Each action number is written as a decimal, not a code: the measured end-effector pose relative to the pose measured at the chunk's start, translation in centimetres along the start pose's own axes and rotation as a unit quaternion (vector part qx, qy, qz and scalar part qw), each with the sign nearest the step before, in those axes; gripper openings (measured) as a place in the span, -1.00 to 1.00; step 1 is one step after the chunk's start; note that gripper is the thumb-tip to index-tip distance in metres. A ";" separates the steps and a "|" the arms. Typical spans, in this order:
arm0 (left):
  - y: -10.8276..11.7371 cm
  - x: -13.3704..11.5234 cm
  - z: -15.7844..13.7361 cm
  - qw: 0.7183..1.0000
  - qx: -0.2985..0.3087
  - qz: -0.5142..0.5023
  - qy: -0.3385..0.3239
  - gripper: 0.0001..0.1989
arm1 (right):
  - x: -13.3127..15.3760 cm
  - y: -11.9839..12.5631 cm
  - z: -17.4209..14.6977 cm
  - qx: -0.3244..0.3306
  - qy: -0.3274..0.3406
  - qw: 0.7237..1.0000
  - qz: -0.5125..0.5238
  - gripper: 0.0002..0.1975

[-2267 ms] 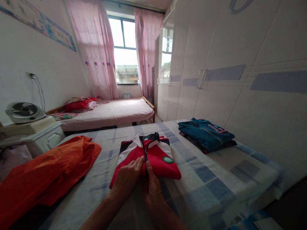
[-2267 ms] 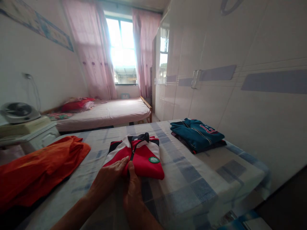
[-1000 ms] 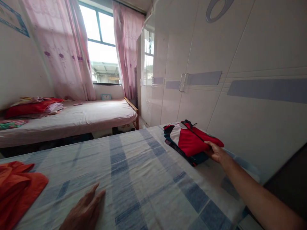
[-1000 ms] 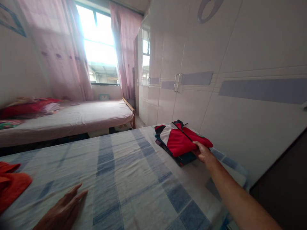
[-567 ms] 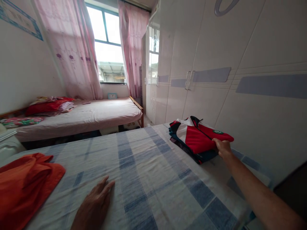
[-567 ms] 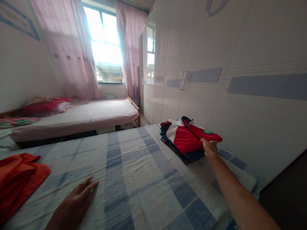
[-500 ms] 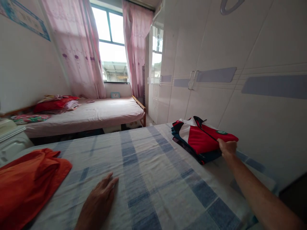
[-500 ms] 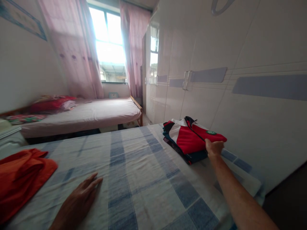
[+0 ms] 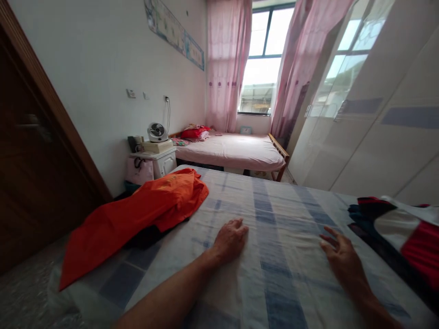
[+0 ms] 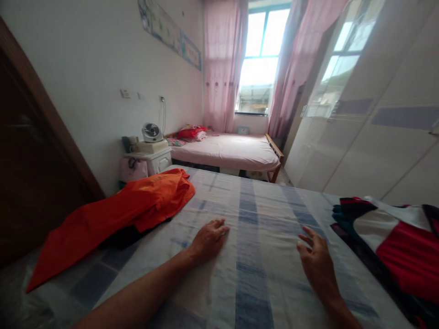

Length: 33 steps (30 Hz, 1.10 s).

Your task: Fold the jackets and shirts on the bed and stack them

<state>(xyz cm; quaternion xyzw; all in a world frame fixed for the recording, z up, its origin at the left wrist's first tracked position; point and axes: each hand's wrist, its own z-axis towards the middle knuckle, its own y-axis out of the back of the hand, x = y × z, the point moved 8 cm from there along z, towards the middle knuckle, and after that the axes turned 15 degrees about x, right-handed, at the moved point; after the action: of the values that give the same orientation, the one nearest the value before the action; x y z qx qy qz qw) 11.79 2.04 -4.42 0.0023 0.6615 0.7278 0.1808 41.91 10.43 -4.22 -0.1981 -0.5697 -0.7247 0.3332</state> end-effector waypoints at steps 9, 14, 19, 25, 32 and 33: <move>5.8 3.4 -1.5 0.993 -0.089 0.008 0.083 -0.61 | 1.3 -3.4 -0.4 0.084 0.070 0.986 -0.126 -0.61; 12.1 8.8 -6.4 0.938 -0.181 0.121 0.269 -0.49 | 1.8 -3.8 -0.5 0.098 0.069 0.981 -0.150 -0.62; 15.1 13.1 -10.7 0.901 -0.172 0.191 0.350 -0.58 | 2.4 -4.0 -0.6 0.110 0.083 0.978 -0.155 -0.65; 15.1 14.4 -9.3 0.926 -0.104 0.201 0.302 -0.62 | 3.0 -3.8 -0.9 0.104 0.083 0.980 -0.149 -0.68; 15.8 14.2 -7.7 0.936 -0.099 0.180 0.286 -0.66 | 3.5 -3.9 -1.3 0.116 0.075 0.979 -0.153 -0.68; 16.6 14.0 -7.4 0.934 -0.108 0.179 0.291 -0.65 | 3.6 -3.9 -1.3 0.121 0.073 0.978 -0.153 -0.68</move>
<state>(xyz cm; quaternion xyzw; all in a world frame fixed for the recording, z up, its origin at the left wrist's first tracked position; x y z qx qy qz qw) -7.36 -2.32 7.38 -0.1107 0.5910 0.7842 -0.1536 36.74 8.78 -4.90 -0.0134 -0.6504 -0.7056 0.2811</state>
